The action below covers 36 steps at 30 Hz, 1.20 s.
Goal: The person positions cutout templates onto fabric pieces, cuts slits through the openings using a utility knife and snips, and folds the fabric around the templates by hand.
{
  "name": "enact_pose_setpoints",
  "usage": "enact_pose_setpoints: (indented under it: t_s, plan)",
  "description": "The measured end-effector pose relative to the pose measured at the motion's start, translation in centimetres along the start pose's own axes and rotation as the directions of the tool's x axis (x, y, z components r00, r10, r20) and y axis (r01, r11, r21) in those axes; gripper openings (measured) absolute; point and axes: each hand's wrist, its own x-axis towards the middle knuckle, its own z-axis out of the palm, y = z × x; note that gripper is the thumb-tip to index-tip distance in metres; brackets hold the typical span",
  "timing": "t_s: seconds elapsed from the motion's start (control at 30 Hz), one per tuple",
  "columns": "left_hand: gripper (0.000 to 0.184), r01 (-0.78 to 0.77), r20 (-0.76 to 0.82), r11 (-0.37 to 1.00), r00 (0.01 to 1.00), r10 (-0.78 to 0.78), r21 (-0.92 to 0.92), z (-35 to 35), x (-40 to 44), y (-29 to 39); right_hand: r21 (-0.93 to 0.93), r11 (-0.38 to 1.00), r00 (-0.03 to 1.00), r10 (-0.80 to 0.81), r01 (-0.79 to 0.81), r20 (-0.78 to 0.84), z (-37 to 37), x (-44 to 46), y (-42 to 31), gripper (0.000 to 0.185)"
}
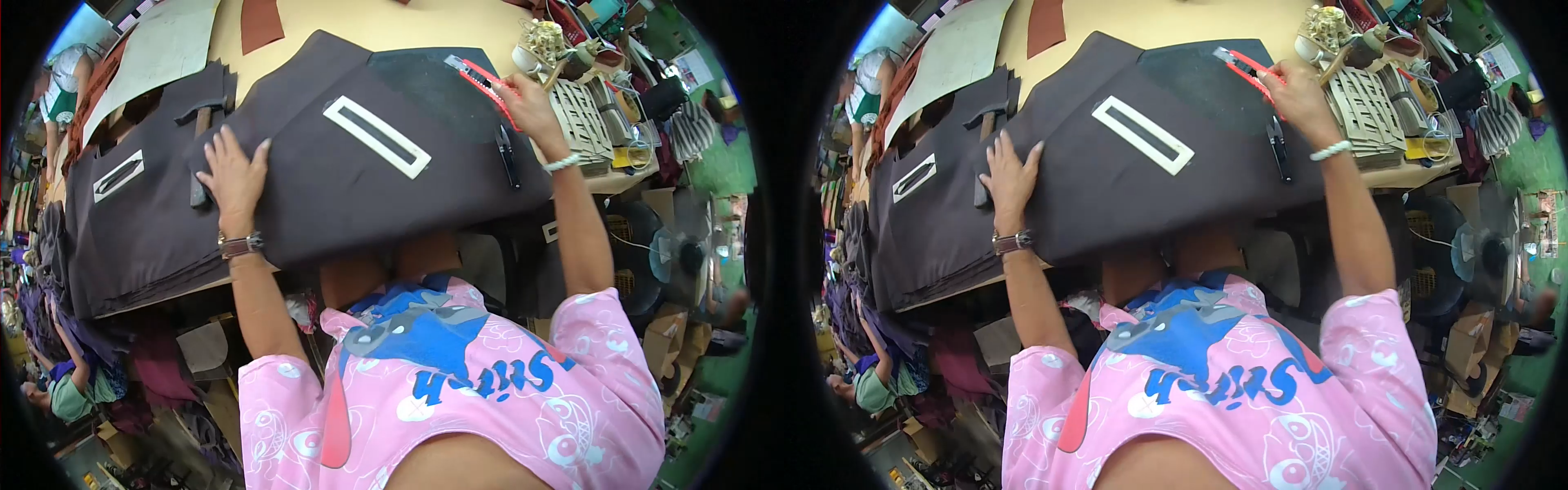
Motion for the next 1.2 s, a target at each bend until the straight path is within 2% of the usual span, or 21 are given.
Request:
enact_pose_setpoints:
  t_s: [0.03, 0.07, 0.17, 0.3, 0.33, 0.43, 0.5, 0.53, 0.57, 0.63, 0.67, 0.7, 0.77, 0.83, 0.9, 0.93, 1.0, 1.03, 1.07, 1.13, 1.2]
  plan:
    - [0.068, -0.005, -0.046, 0.999, 0.999, 0.007, 0.035, 1.8, 0.5, -1.8, -0.194, 0.978, 0.991, -0.102, 0.083, -0.089, 1.0, 0.9, 1.7, 0.034]
    - [0.062, -0.049, -0.048, 0.997, 0.997, 0.052, 0.065, 1.9, 0.5, -1.7, -0.155, 0.988, 0.995, -0.029, 0.014, -0.098, 2.0, 1.3, 2.1, 0.035]
    - [0.036, -0.119, -0.062, 0.987, 0.990, 0.127, 0.109, 1.8, 0.1, -1.7, -0.252, 0.968, 0.971, -0.048, -0.013, -0.233, 4.6, 1.8, 2.4, 0.035]
    - [0.034, 0.026, -0.014, 0.948, 0.999, -0.032, -0.318, 0.5, 1.8, -1.9, -0.356, 0.933, 0.923, -0.183, 0.054, -0.340, 3.8, 0.0, 2.4, 0.037]
    - [0.035, 0.009, -0.082, 0.960, 0.996, -0.033, -0.280, 0.2, 1.7, -1.7, -0.378, 0.922, 0.900, -0.231, 0.081, -0.371, 2.9, -1.0, 1.6, 0.038]
    - [0.046, -0.074, -0.326, 0.991, 0.945, 0.034, -0.111, 1.6, 1.6, -1.6, -0.282, 0.954, 0.990, 0.072, -0.105, -0.125, -0.2, -5.9, -1.0, 0.038]
    - [0.043, -0.125, -0.175, 0.973, 0.980, 0.090, -0.197, 1.7, 0.7, -1.0, -0.272, 0.945, 0.980, 0.196, -0.182, 0.026, -0.5, -8.4, -1.1, 0.039]
    - [0.042, -0.143, -0.097, 0.959, 0.988, 0.123, -0.243, 1.8, 0.2, -0.6, -0.165, 0.967, 0.977, 0.206, -0.194, 0.060, -0.4, -9.0, -1.1, 0.039]
    - [0.035, -0.209, -0.195, 0.935, 0.968, 0.156, -0.288, 1.8, -0.1, -0.2, -0.057, 0.977, 0.973, 0.212, -0.208, 0.096, -0.2, -9.4, -1.2, 0.040]
    - [0.030, -0.106, -0.176, 0.917, 0.984, 0.040, -0.385, 0.9, -0.4, 0.7, 0.218, 0.963, 0.981, 0.127, -0.156, 0.144, 0.6, -9.6, -1.2, 0.038]
    - [0.027, -0.057, -0.171, 0.901, 0.985, -0.019, -0.431, 0.5, -0.2, 0.9, 0.252, 0.961, 0.983, 0.076, -0.117, 0.167, 1.0, -9.0, -1.4, 0.037]
    - [0.021, -0.188, -0.331, 0.881, 0.943, 0.038, -0.435, 0.7, 0.2, 0.6, 0.287, 0.955, 0.982, 0.024, -0.077, 0.186, 1.6, -8.3, -2.1, 0.035]
    - [0.021, -0.111, -0.269, 0.847, 0.962, -0.038, -0.519, -1.4, 0.6, 1.4, 0.405, 0.913, 0.970, -0.059, -0.043, 0.237, 2.6, -6.9, -5.5, 0.026]
    - [0.030, -0.066, -0.193, 0.824, 0.980, -0.054, -0.563, -2.1, 1.4, 0.9, 0.646, 0.756, 0.949, -0.116, -0.107, 0.293, 5.1, -5.6, -7.9, 0.022]
    - [0.040, 0.252, 0.216, 0.386, 0.967, -0.135, -0.887, -2.2, 2.4, 1.1, 0.777, 0.594, 0.921, -0.150, -0.207, 0.359, 7.6, -4.2, -9.6, 0.021]
    - [0.046, 0.417, 0.409, 0.109, 0.908, -0.086, -0.902, -2.5, 2.4, 1.5, 0.802, 0.532, 0.902, -0.150, -0.271, 0.405, 9.1, -3.7, -9.9, 0.021]
    - [0.062, 0.487, 0.500, 0.157, 0.865, 0.051, -0.859, -5.5, 0.4, 3.7, 0.790, 0.462, 0.863, -0.094, -0.403, 0.496, 10.9, -3.8, -10.6, 0.022]
    - [0.066, 0.549, 0.635, 0.379, 0.758, 0.150, -0.745, -5.1, 0.7, 2.8, 0.793, 0.435, 0.866, -0.056, -0.427, 0.497, 11.5, -4.1, -10.7, 0.023]
    - [0.064, 0.453, 0.643, 0.591, 0.751, 0.150, -0.667, -4.7, 0.6, 2.3, 0.794, 0.407, 0.866, -0.015, -0.451, 0.500, 11.9, -4.5, -10.7, 0.024]
    - [0.044, 0.549, 0.703, 0.486, 0.677, 0.219, -0.680, -4.3, 0.1, 2.0, 0.823, 0.349, 0.876, -0.014, -0.447, 0.482, 11.6, -5.6, -10.3, 0.024]
    - [0.039, 0.626, 0.679, 0.288, 0.719, 0.149, -0.725, -4.5, -0.6, 2.5, 0.841, 0.319, 0.887, 0.002, -0.438, 0.461, 11.1, -6.9, -10.0, 0.023]
